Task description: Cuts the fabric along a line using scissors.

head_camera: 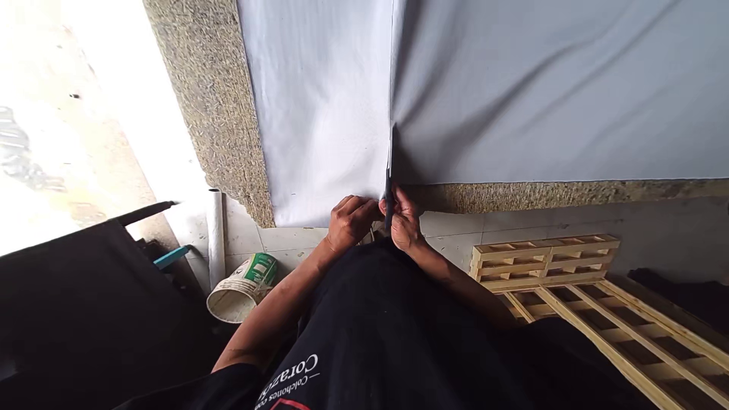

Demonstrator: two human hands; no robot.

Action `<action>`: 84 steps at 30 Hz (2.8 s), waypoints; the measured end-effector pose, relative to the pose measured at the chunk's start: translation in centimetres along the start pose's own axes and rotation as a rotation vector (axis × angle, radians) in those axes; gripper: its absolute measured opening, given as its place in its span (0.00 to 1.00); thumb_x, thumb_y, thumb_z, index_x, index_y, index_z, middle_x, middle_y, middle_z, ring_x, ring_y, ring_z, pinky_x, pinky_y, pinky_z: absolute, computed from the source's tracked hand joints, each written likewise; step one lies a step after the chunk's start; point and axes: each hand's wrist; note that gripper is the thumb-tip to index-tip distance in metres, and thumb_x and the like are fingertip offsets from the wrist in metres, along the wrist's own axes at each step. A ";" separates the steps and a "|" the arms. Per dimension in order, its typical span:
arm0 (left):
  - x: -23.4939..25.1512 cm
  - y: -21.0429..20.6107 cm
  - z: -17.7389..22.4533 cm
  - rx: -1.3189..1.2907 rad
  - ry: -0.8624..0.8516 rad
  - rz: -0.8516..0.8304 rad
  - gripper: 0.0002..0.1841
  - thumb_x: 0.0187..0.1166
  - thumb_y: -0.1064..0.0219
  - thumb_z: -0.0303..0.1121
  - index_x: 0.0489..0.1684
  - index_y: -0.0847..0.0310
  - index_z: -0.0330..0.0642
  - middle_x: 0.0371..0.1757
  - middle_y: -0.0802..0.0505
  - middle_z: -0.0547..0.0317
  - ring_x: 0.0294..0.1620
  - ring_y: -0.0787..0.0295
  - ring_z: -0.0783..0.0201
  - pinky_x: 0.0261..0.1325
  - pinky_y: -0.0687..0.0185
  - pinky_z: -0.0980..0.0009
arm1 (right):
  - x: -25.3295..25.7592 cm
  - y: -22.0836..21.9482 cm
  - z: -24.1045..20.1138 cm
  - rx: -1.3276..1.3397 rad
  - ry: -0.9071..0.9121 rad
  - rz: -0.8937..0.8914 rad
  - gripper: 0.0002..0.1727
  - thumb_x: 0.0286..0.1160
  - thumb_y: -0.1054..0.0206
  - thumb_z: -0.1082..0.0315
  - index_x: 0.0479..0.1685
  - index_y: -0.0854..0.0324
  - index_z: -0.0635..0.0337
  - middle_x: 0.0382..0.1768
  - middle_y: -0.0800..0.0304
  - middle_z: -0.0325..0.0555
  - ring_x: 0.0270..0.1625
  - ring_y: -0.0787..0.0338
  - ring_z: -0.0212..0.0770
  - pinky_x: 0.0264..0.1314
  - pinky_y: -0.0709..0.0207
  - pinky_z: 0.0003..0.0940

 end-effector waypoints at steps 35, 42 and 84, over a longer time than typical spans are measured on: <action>2.6 -1.4 -2.2 -0.091 0.070 -0.206 0.10 0.79 0.36 0.31 0.41 0.06 0.41 0.41 0.02 0.53 0.45 0.04 0.60 0.53 0.09 0.65 | 12.2 -1.0 -5.6 -0.004 0.076 -0.015 0.25 0.82 0.41 0.71 0.76 0.30 0.77 0.37 0.14 0.39 0.35 0.17 0.28 0.41 0.19 0.25; 3.1 -2.2 -3.3 -0.078 0.062 -0.217 0.10 0.78 0.35 0.31 0.39 0.06 0.41 0.40 0.03 0.55 0.45 0.04 0.61 0.52 0.08 0.66 | 14.4 -1.6 -6.8 0.037 0.099 -0.019 0.22 0.81 0.42 0.76 0.72 0.28 0.79 0.42 0.12 0.43 0.34 0.16 0.28 0.36 0.19 0.24; 3.5 -3.9 -5.1 0.123 -0.021 -0.108 0.12 0.79 0.39 0.40 0.34 0.10 0.49 0.34 0.05 0.64 0.37 0.06 0.67 0.38 0.10 0.71 | 30.9 -5.3 -15.2 0.077 0.240 0.025 0.18 0.84 0.41 0.72 0.65 0.21 0.75 0.42 0.12 0.45 0.29 0.20 0.28 0.28 0.25 0.21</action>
Point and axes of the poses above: each hand's wrist, its own x-axis towards the middle knuckle, its own y-axis out of the back of the hand, z = x × y
